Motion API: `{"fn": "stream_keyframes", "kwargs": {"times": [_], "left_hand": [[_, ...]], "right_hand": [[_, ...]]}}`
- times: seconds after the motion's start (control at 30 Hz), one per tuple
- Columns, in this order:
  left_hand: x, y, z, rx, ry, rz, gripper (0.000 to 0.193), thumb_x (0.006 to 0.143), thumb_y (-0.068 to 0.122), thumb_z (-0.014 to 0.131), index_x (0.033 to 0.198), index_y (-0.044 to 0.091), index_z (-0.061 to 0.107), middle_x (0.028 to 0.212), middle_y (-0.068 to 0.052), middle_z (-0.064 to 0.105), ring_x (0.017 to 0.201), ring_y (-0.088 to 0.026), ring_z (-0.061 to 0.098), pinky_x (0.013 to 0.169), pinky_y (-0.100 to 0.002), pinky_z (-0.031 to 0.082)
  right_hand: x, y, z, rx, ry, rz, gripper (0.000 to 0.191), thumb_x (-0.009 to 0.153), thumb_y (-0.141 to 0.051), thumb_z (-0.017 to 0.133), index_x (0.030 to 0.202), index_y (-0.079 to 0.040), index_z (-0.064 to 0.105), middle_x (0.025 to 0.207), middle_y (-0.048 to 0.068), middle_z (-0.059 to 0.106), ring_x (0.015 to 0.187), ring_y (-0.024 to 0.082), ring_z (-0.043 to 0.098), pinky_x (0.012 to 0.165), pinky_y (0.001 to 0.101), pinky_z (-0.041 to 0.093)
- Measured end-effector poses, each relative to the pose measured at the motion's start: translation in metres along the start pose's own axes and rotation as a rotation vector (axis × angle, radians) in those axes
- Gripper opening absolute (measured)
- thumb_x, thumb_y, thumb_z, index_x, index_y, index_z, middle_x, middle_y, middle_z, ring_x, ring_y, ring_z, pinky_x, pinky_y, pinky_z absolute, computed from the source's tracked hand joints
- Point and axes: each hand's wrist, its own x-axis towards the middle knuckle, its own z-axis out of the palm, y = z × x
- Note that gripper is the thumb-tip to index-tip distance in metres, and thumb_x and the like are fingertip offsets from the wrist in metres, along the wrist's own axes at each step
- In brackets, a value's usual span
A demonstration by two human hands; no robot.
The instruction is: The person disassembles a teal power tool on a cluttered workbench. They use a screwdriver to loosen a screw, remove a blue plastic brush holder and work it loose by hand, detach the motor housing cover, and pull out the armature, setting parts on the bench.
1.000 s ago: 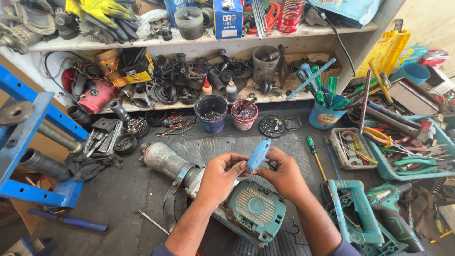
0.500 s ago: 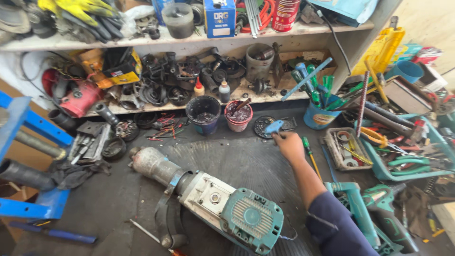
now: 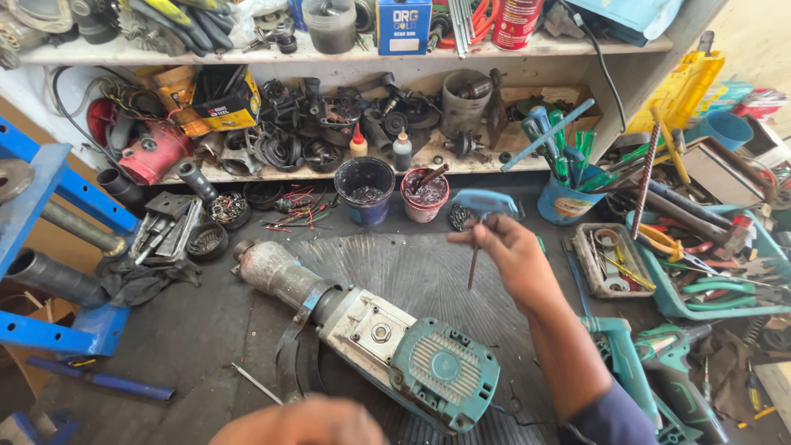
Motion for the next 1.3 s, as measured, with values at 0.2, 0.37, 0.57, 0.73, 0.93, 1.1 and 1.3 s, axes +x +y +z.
{"fn": "stream_keyframes", "kwargs": {"times": [0.2, 0.37, 0.57, 0.73, 0.93, 1.1, 1.3], "left_hand": [[0.035, -0.022, 0.031, 0.419, 0.818, -0.037, 0.038, 0.081, 0.024, 0.083, 0.113, 0.005, 0.075, 0.109, -0.010, 0.075, 0.106, -0.023, 0.071, 0.094, -0.038, 0.052], [0.063, -0.035, 0.036, 0.530, 0.960, 0.034, 0.022, 0.087, 0.016, 0.078, 0.105, 0.004, 0.076, 0.101, -0.011, 0.077, 0.098, -0.026, 0.074, 0.084, -0.037, 0.056], [0.068, -0.029, 0.028, 0.452, 1.017, -0.030, 0.017, 0.085, 0.009, 0.076, 0.101, 0.003, 0.073, 0.092, -0.011, 0.077, 0.083, -0.026, 0.077, 0.073, -0.036, 0.059], [0.062, -0.021, 0.031, 0.616, 1.022, 0.153, 0.020, 0.086, 0.003, 0.070, 0.106, 0.003, 0.071, 0.100, -0.013, 0.077, 0.095, -0.029, 0.076, 0.081, -0.036, 0.059], [0.044, -0.022, 0.038, 0.312, 1.018, -0.040, 0.017, 0.092, 0.009, 0.070, 0.104, -0.001, 0.064, 0.094, -0.010, 0.077, 0.085, -0.020, 0.082, 0.070, -0.031, 0.065], [0.040, -0.032, 0.044, 0.342, 1.067, -0.006, 0.018, 0.091, 0.009, 0.071, 0.104, -0.001, 0.065, 0.089, -0.010, 0.078, 0.080, -0.018, 0.082, 0.067, -0.030, 0.066], [0.037, -0.023, 0.044, 0.493, 1.014, -0.112, 0.019, 0.089, 0.012, 0.072, 0.105, 0.002, 0.067, 0.083, -0.012, 0.077, 0.073, -0.026, 0.079, 0.063, -0.035, 0.060]], "right_hand": [[-0.098, -0.084, 0.049, 0.289, -0.204, 0.025, 0.046, 0.098, -0.009, 0.057, 0.141, 0.006, 0.050, 0.130, 0.014, 0.072, 0.127, 0.025, 0.068, 0.110, 0.0398, 0.050], [-0.112, -0.086, 0.077, 0.052, -0.226, -0.002, 0.040, 0.096, -0.003, 0.059, 0.136, 0.001, 0.059, 0.125, 0.015, 0.078, 0.119, 0.021, 0.071, 0.105, 0.0353, 0.052], [-0.101, -0.069, 0.093, 0.103, -0.191, -0.127, 0.014, 0.096, 0.000, 0.062, 0.107, 0.003, 0.070, 0.131, 0.014, 0.074, 0.120, 0.020, 0.068, 0.105, 0.0362, 0.051], [-0.101, -0.068, 0.089, -0.075, -0.166, -0.196, 0.020, 0.091, -0.004, 0.071, 0.110, 0.001, 0.071, 0.118, 0.012, 0.074, 0.115, 0.021, 0.068, 0.103, 0.0362, 0.050], [-0.098, -0.068, 0.087, 0.210, -0.095, 0.066, 0.025, 0.094, -0.011, 0.063, 0.117, -0.001, 0.066, 0.117, 0.010, 0.074, 0.110, 0.016, 0.067, 0.098, 0.0332, 0.052], [-0.099, -0.059, 0.088, 0.186, -0.125, 0.035, 0.023, 0.098, -0.014, 0.064, 0.114, 0.002, 0.066, 0.111, 0.010, 0.074, 0.105, 0.015, 0.068, 0.095, 0.0327, 0.053], [-0.096, -0.050, 0.088, 0.161, -0.126, 0.030, 0.024, 0.099, -0.016, 0.064, 0.114, 0.002, 0.066, 0.106, 0.010, 0.075, 0.103, 0.015, 0.068, 0.093, 0.0321, 0.054]]}}
